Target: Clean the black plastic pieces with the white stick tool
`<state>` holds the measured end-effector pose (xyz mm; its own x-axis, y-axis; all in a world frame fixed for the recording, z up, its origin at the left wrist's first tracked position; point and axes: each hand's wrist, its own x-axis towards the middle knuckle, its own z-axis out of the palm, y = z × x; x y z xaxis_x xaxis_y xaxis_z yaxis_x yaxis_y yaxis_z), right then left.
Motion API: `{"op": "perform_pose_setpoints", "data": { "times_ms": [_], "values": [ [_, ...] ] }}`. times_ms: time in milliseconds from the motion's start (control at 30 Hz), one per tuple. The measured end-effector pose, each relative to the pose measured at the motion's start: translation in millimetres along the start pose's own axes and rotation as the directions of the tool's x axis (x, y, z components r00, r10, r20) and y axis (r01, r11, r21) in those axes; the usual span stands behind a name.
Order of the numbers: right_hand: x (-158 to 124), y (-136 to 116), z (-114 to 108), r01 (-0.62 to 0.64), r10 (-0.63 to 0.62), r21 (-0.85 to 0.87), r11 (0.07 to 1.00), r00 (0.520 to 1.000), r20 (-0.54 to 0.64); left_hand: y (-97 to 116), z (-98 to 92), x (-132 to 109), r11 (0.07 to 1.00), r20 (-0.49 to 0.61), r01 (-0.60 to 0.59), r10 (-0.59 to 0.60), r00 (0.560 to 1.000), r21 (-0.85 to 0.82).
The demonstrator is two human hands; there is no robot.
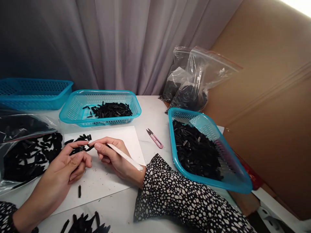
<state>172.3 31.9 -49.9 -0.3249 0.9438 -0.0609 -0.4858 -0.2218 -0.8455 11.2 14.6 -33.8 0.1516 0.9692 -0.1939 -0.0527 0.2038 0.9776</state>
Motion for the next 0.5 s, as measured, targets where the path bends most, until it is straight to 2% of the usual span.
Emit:
{"op": "perform_pose_setpoints", "data": {
  "times_ms": [100,333,500],
  "values": [
    [0.6,1.0,-1.2,0.001,-0.002,0.02,1.0,1.0,0.017,1.0,-0.8,-2.2,1.0,0.028,0.016,-0.016,0.999,0.005],
    [-0.4,0.2,-1.5,-0.022,0.021,0.018,1.0,1.0,0.017,5.4,2.8,-4.8,1.0,0.004,0.009,-0.009,1.0,-0.019],
    [-0.6,2.1,-2.5,-0.014,0.013,0.035,0.999,1.0,0.029,4.8,2.9,-5.8,1.0,0.032,0.008,-0.007,0.999,-0.024]
  ]
}}
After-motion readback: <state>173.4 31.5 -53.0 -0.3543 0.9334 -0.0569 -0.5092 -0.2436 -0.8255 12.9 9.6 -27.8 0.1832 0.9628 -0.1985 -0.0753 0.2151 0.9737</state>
